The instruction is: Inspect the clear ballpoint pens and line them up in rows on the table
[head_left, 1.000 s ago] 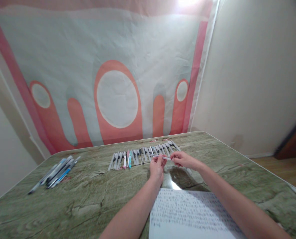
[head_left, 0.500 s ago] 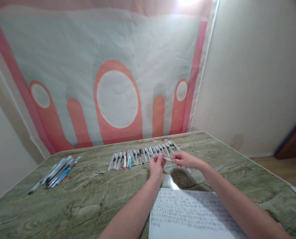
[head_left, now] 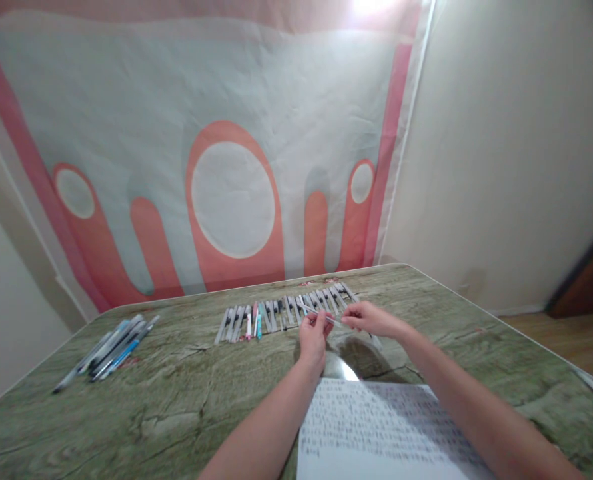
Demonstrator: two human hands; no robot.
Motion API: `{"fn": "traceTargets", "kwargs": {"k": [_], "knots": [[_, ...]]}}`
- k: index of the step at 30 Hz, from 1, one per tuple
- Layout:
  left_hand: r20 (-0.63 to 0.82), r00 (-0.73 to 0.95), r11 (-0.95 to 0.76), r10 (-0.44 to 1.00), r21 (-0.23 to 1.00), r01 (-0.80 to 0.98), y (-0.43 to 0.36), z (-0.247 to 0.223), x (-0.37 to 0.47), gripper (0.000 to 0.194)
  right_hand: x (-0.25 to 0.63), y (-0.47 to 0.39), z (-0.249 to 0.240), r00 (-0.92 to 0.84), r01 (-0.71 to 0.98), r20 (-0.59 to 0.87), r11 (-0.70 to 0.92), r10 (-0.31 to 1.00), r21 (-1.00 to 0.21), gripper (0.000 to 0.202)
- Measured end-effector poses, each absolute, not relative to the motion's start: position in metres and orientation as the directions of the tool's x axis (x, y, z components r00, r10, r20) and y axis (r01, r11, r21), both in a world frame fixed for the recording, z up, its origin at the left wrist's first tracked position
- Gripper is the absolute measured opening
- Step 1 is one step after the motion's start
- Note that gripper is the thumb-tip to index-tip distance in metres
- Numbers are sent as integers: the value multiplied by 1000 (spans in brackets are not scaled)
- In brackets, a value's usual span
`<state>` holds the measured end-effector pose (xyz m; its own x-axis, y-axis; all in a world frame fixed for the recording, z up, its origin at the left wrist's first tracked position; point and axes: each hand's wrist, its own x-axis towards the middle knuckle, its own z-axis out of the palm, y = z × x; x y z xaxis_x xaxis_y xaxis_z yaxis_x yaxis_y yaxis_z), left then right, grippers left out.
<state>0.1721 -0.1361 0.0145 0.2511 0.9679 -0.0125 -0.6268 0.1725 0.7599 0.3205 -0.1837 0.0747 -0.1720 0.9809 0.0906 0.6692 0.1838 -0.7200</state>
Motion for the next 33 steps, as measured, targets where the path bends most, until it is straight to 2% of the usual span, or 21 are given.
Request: {"fn": "traceTargets", "kwargs": {"k": [5,12,14,18,21,27,33], "knots": [[1,261,163,965,779,-606,-137,14,173,35,317,-185,68,-239,702,4,176,971,-690,23],[-29,292,212,956,756,-619,-136,12,173,34,314,-187,66,-239,741,-38,157,970,-653,20],[-29,267,196,963,754,-627,-135,13,172,34,318,-188,67,-260,758,-89,146,961,-636,17],[-34,137,116,990,751,-650,-127,13,170,33,337,-194,71,-224,810,-292,11,930,-586,14],[-35,73,73,997,779,-623,-122,10,169,31,349,-196,72,-112,842,-358,-103,927,-530,13],[41,154,39,987,874,-484,-128,4,172,32,343,-184,56,113,857,-293,-242,949,-454,17],[77,219,21,973,909,-416,-136,10,173,32,335,-177,46,264,896,-173,-308,949,-321,13]]}}
